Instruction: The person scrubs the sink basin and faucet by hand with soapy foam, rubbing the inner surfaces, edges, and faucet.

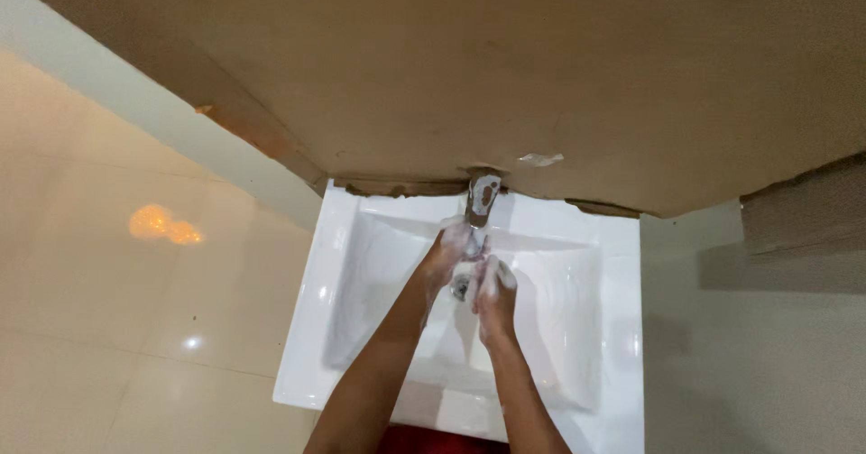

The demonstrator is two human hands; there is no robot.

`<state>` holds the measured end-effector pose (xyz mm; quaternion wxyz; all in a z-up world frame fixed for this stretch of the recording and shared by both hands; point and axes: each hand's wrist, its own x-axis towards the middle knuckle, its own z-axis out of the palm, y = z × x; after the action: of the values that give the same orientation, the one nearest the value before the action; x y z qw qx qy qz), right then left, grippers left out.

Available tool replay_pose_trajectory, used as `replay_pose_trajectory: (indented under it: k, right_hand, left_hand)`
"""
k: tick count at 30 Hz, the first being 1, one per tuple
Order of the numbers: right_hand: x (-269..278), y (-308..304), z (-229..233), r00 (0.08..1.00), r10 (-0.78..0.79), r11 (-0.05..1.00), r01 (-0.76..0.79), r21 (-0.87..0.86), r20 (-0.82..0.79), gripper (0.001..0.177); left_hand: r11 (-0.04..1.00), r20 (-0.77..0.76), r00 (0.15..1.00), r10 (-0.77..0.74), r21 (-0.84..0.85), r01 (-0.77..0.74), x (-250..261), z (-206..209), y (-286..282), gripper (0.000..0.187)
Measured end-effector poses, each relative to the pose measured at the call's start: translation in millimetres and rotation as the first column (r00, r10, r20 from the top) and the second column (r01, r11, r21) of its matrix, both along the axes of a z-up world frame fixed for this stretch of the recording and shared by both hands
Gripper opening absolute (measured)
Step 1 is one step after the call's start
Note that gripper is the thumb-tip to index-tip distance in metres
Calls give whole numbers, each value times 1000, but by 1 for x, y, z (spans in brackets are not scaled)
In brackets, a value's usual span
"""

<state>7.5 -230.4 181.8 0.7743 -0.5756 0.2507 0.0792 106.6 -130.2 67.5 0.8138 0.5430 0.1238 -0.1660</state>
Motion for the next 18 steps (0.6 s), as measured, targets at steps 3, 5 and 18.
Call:
replay_pose_trajectory:
  k: [3, 5, 18]
  right_hand:
    - [13, -30, -10, 991, -94, 994, 100, -54, 98, 34]
    - [33, -41, -18, 986, -102, 994, 105, -14, 131, 32]
    - [69, -8, -51, 974, 228, 904, -212, 370, 1, 22]
  left_hand:
    - [998, 118, 993, -29, 53, 23, 5, 15, -20, 25]
    - [997, 133, 991, -7, 80, -4, -14, 39, -26, 26]
    - [895, 231, 915, 332, 230, -383, -39, 44, 10, 35]
